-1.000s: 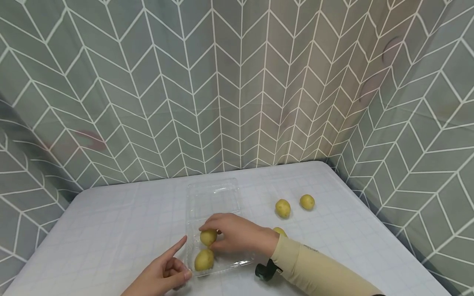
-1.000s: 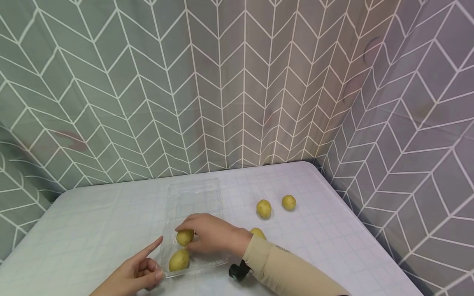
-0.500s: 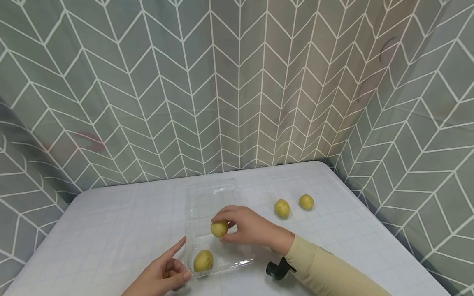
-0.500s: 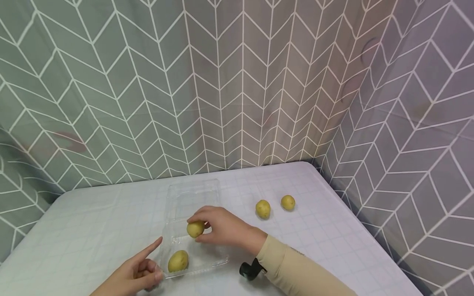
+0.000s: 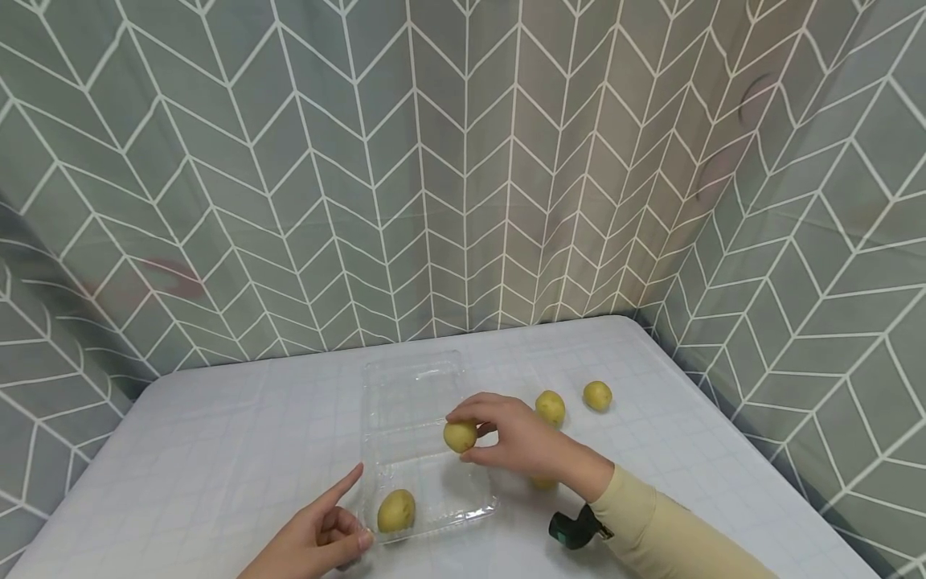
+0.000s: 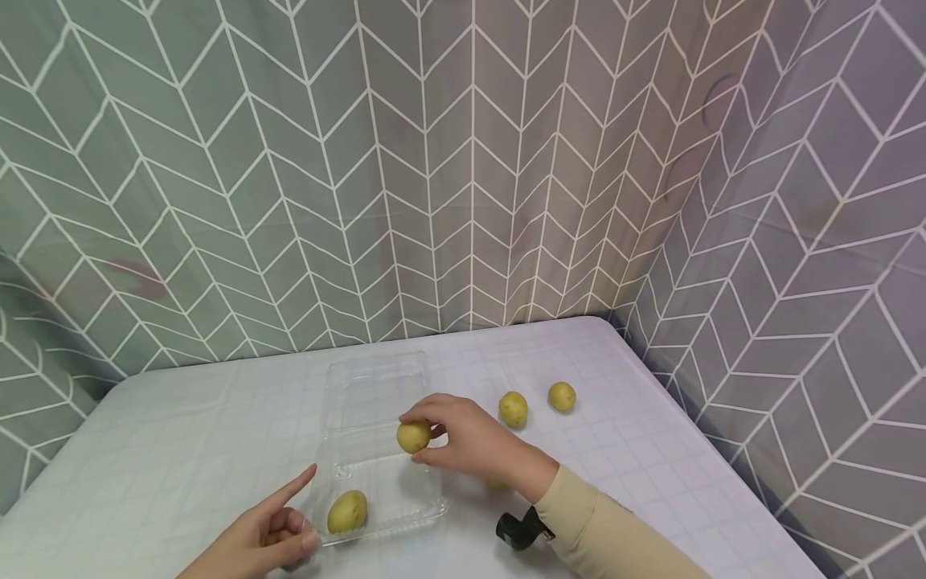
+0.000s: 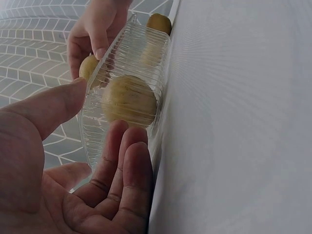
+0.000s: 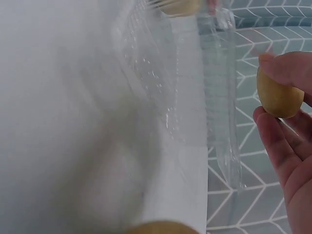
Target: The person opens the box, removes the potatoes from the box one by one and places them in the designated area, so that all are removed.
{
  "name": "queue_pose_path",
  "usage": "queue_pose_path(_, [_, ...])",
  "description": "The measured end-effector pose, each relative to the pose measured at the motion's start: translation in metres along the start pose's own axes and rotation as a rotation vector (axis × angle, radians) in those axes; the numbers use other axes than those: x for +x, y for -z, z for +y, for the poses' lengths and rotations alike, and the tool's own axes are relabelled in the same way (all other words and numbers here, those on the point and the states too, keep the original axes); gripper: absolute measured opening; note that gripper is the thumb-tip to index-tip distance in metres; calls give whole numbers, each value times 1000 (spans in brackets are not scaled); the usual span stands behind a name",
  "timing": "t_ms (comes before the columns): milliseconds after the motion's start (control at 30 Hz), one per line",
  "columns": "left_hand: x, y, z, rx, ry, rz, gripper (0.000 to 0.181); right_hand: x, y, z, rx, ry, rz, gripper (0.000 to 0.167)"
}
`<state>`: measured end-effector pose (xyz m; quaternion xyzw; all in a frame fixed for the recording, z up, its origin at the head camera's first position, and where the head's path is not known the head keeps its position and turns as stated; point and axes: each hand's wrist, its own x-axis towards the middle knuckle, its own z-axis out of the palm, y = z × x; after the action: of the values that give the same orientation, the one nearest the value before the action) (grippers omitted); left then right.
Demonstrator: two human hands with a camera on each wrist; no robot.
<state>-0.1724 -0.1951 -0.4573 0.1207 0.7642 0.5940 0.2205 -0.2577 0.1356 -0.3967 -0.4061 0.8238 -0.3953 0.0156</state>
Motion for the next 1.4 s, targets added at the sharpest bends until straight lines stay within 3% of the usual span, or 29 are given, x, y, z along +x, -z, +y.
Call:
queue_pose_path(333, [-1, 0, 1, 13, 8, -3, 89, -22, 18, 3, -20, -91, 56, 45])
queue_pose_path(533, [-1, 1, 0, -3, 0, -14, 88, -36, 28, 8, -35, -71, 103, 45])
queue_pose_path(767, [0, 1, -1, -12, -10, -19, 87, -49, 36, 16, -33, -139, 149, 47])
queue_pose_path(1400, [-1, 1, 0, 20, 1, -16, 90, -90, 55, 35, -57, -170, 284, 46])
